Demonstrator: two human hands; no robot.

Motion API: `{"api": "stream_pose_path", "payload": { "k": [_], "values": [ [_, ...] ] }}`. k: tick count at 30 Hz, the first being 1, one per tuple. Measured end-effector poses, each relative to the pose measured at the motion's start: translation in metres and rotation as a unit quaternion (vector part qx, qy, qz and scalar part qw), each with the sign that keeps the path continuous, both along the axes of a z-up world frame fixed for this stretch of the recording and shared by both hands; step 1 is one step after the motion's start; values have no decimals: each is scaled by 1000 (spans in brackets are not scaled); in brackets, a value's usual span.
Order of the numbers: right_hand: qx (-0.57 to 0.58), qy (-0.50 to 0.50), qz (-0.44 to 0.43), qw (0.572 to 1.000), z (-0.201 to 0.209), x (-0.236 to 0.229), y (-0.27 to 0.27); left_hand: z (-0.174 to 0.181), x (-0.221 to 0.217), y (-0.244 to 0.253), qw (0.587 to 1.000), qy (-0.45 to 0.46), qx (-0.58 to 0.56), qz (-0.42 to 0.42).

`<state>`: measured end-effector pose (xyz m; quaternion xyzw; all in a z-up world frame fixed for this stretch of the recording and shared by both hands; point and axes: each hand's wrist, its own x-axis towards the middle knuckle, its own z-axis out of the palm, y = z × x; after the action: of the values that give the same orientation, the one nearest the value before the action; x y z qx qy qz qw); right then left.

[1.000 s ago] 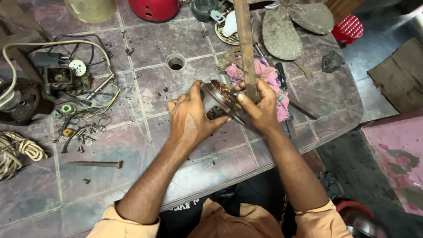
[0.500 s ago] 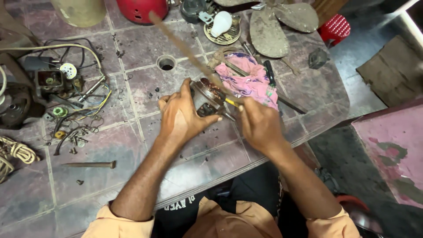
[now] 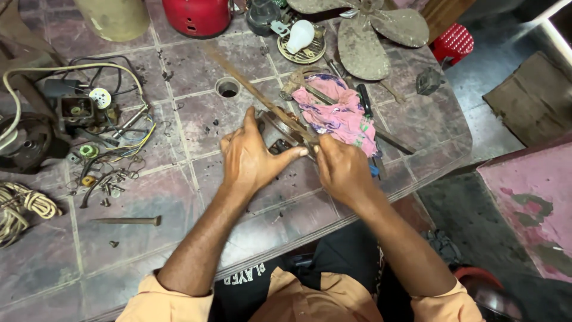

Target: Dismantling and repairing a ceiling fan motor using tools.

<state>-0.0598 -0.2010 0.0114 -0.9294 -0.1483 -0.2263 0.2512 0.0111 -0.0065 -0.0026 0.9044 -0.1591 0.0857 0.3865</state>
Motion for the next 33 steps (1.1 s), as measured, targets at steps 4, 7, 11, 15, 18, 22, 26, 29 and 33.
{"api": "stream_pose_path", "payload": {
  "k": [4, 7, 11, 15, 18, 22, 26, 29, 33],
  "values": [
    [-9, -2, -14, 1000, -2, -4, 3, 4, 7, -1, 998, 44, 31, 14],
    [-2, 10, -31, 999, 2, -15, 6, -12, 7, -1, 999, 34, 24, 13],
    [131, 28, -37, 990, -1, -35, -2, -13, -5, 1, 999, -49, 8, 0],
    [217, 57, -25, 974, -13, -65, -9, -2, -19, -3, 996, -84, -18, -18],
    [235, 61, -7, 970, -17, -85, -3, 7, -29, -5, 995, -99, 7, -33],
    [293, 30, 9, 956, -22, -98, 2, 12, -37, -7, 980, -183, 17, -74],
    [241, 9, -32, 970, -15, -106, 6, 18, -42, -8, 974, -206, 24, -87],
    [176, 18, -71, 982, -9, -105, 7, 20, -43, -9, 974, -209, 36, -78],
    [109, 9, -95, 989, 0, -102, 11, 16, -44, -8, 972, -218, 30, -78]
  ]
}}
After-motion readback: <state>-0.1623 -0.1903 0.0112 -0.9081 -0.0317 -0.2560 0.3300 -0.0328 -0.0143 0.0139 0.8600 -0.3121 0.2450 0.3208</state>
